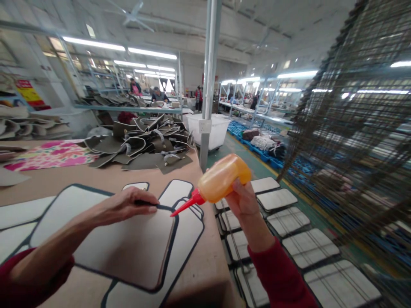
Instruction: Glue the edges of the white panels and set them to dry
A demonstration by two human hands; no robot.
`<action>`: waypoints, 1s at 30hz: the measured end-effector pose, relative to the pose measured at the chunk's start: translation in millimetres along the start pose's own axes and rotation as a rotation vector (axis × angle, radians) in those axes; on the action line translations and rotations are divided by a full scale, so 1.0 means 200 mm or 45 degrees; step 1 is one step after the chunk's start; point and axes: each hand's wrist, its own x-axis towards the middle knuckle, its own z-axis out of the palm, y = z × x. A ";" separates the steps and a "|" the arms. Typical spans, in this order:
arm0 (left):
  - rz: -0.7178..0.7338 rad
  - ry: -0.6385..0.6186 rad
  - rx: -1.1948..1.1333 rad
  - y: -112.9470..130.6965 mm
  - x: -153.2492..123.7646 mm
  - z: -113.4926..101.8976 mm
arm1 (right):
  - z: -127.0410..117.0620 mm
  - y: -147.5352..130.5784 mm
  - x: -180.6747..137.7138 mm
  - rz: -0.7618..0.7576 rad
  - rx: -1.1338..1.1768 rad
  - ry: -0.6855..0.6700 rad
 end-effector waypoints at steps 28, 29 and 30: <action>0.259 -0.272 -0.122 -0.04 -0.23 -0.12 | 0.26 0.10 -0.10 0.046 0.003 -0.037; 0.256 -0.270 -0.122 -0.04 -0.24 -0.12 | 0.26 0.10 -0.10 0.053 -0.007 -0.040; 0.251 -0.271 -0.124 -0.04 -0.25 -0.13 | 0.26 0.10 -0.10 0.063 -0.015 -0.042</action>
